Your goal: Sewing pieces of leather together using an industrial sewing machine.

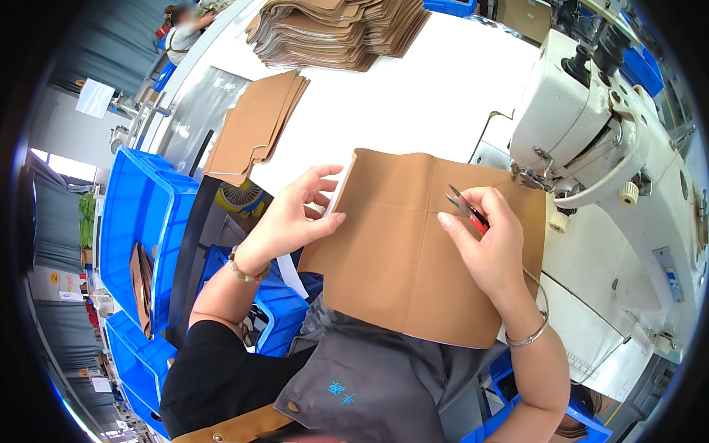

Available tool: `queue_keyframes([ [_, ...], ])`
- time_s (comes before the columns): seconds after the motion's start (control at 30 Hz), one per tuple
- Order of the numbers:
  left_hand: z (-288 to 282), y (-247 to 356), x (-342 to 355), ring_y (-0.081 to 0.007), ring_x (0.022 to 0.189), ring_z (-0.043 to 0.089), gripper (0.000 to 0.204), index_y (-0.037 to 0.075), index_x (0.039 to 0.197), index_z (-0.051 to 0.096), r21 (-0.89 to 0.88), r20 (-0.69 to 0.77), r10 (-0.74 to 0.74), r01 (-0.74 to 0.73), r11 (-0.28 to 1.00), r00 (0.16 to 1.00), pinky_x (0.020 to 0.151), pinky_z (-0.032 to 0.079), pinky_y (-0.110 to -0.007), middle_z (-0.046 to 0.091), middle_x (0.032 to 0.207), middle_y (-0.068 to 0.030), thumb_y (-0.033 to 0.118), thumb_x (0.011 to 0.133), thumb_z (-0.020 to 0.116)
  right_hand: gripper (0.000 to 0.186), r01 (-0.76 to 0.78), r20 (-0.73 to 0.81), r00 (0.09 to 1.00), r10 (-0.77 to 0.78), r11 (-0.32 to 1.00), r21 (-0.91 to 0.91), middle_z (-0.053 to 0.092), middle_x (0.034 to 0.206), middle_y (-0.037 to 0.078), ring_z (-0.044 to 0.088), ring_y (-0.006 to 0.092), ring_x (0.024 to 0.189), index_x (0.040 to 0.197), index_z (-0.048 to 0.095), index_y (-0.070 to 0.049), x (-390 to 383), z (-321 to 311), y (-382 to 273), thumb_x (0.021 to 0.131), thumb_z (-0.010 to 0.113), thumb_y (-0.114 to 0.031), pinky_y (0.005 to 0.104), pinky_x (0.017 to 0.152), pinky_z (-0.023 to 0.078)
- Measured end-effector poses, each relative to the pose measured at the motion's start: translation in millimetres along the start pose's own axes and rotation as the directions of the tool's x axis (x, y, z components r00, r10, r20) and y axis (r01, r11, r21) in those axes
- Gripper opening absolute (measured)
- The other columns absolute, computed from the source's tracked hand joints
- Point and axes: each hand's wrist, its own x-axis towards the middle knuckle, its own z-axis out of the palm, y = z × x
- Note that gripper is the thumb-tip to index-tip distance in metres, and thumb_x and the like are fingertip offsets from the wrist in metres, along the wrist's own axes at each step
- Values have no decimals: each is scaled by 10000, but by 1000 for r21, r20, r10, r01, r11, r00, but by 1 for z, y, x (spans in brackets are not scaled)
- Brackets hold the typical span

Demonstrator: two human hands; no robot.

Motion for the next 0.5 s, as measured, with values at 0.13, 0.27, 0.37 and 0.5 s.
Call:
queue_keyframes([
  [0.13,-12,-4,14,-124,965,633,550,-10,1410,470,56,-62,37,-33,998,997,870,539,-295,654,1218,-93,52,901,668,228,16,-25,1000,-17,998,-58,602,890,45,578,127,778,968,605,-14,-2,0,-6,842,768,-113,277,720,482],
  [0.27,-90,-12,21,-119,1006,645,304,26,1226,583,-85,-364,114,-155,984,924,878,523,-278,671,1130,-44,-11,926,608,194,97,-20,995,-99,993,-66,582,851,44,561,146,717,943,606,-29,-6,-2,-14,831,759,-70,267,672,464],
  [0.37,-201,-8,17,-86,855,637,244,50,1191,586,-142,-456,203,-295,945,867,769,531,-244,647,925,0,71,955,643,195,53,-12,998,-55,989,-141,584,845,40,575,143,721,938,607,-39,-6,-5,-17,819,761,-58,270,662,464],
  [0.5,-337,-23,33,-125,947,680,342,-9,1308,536,44,-621,77,-63,997,780,800,545,-259,696,1105,-78,131,1002,602,193,87,-15,996,-91,981,-175,586,839,49,584,156,714,935,611,-43,-4,-5,-17,821,764,-71,276,663,470],
])
